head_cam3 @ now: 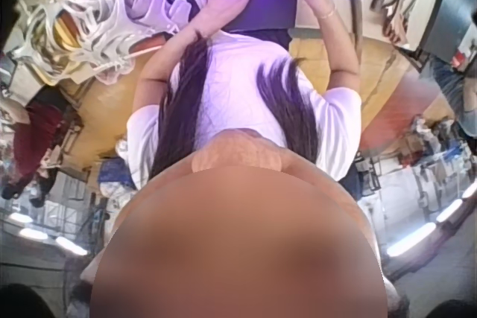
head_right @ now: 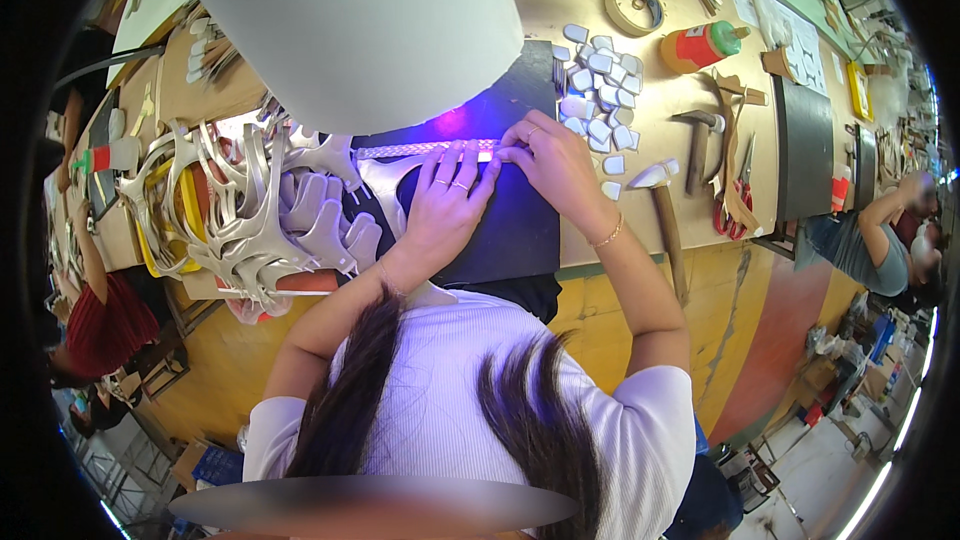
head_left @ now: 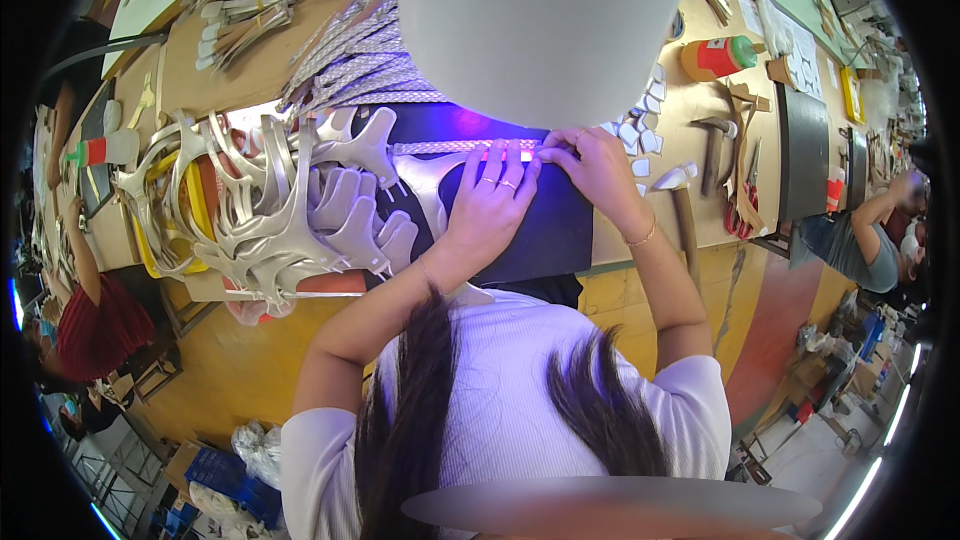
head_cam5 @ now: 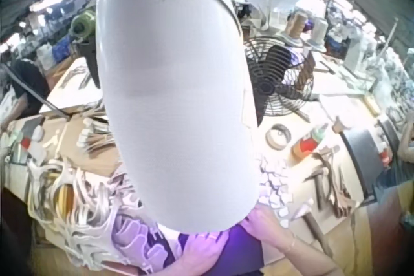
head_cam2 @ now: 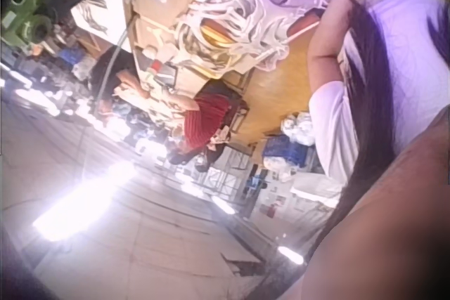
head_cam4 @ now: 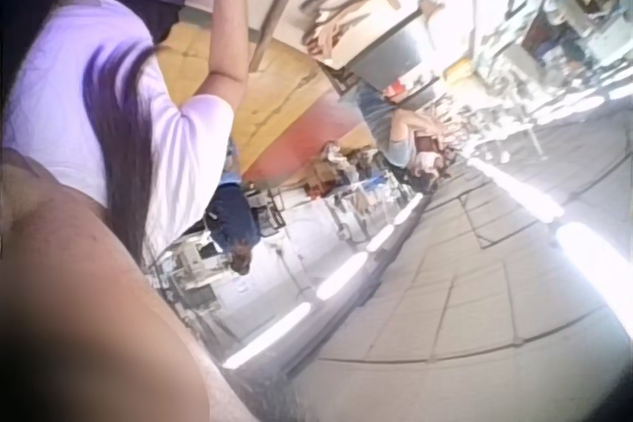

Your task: The person assembles a decorative item by attaching small white pieces to a braided cord using a hammer and UV light. They repeatedly pick up pieces, position them on the cord, and tap them into place with a hammer. The person also uses scissors to trim excess material from the cord.

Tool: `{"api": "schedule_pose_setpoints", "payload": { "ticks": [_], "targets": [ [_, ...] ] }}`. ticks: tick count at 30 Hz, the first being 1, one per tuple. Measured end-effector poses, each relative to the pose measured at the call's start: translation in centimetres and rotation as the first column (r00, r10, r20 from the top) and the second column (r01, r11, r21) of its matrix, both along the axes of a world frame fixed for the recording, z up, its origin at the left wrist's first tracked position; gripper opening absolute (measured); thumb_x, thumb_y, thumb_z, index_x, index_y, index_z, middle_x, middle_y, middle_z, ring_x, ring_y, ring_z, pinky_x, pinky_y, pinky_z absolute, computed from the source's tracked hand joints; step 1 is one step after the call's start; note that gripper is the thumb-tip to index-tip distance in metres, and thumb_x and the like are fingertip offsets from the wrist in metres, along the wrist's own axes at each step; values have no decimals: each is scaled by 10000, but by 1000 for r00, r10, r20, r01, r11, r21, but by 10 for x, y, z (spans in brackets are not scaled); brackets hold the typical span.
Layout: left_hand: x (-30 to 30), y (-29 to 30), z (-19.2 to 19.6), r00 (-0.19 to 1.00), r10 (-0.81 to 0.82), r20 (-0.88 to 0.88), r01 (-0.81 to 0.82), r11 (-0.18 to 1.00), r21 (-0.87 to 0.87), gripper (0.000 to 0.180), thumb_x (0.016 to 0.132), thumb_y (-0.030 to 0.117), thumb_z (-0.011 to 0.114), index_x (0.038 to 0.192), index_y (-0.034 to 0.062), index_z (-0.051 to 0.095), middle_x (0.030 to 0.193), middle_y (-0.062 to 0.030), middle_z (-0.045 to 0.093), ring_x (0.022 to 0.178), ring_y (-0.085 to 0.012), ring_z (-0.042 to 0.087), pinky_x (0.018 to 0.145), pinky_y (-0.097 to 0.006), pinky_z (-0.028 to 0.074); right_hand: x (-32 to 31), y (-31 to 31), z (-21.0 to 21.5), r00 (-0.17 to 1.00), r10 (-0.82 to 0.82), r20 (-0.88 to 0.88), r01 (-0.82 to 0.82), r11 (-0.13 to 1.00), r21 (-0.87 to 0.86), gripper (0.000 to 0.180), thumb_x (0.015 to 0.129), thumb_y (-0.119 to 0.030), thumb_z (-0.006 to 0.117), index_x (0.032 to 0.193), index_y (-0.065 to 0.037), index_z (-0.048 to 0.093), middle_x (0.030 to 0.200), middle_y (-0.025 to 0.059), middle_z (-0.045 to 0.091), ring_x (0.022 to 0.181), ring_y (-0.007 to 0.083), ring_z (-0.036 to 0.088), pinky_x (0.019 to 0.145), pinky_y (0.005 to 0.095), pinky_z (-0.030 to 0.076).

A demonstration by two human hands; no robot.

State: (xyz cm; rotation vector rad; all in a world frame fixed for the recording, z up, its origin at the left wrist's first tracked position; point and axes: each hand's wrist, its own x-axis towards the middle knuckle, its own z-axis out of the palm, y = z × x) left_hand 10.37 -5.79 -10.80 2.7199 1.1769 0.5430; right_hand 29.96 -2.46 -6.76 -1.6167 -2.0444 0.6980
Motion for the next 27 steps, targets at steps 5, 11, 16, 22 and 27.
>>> {"api": "schedule_pose_setpoints", "payload": {
  "ticks": [5,11,16,22,27],
  "targets": [
    [2,1,3,1000,13,9,-13,1000,-3,450,823,158,664,1258,50,625,1390,-194,526,1258,-391,499,1084,-549,367,-3,-2,-5,998,-24,-60,26,999,23,110,784,-76,764,835,-28,679,801,89,602,708,268,619,646,363,500],
    [4,2,6,998,30,60,-26,997,-72,463,784,151,693,1232,46,631,1433,-153,512,1268,-389,488,1081,-548,363,-3,-2,-4,994,-61,-90,63,998,17,114,776,-47,767,834,-15,674,802,91,603,696,272,618,637,364,494],
    [6,5,4,991,30,130,-16,994,-107,450,767,125,706,1202,28,641,1384,-158,552,1260,-364,507,1076,-533,387,-4,-1,-5,992,-50,-119,64,991,115,111,776,-35,764,834,-10,672,805,97,606,705,277,623,642,362,498],
    [6,11,-2,986,-23,166,47,989,-142,415,770,85,708,1169,-12,646,1306,-187,595,1268,-363,525,1103,-502,405,-7,-3,-9,989,-80,-127,96,987,128,102,777,-14,755,828,-4,667,805,103,608,715,281,623,649,367,501],
    [6,11,-4,982,-37,188,64,988,-140,413,772,83,712,1163,-30,648,1293,-206,594,1274,-366,527,1110,-495,406,-8,-1,-12,989,-83,-122,101,983,151,106,776,-21,758,818,-4,662,792,104,604,697,283,617,641,368,496]
  ]
}}
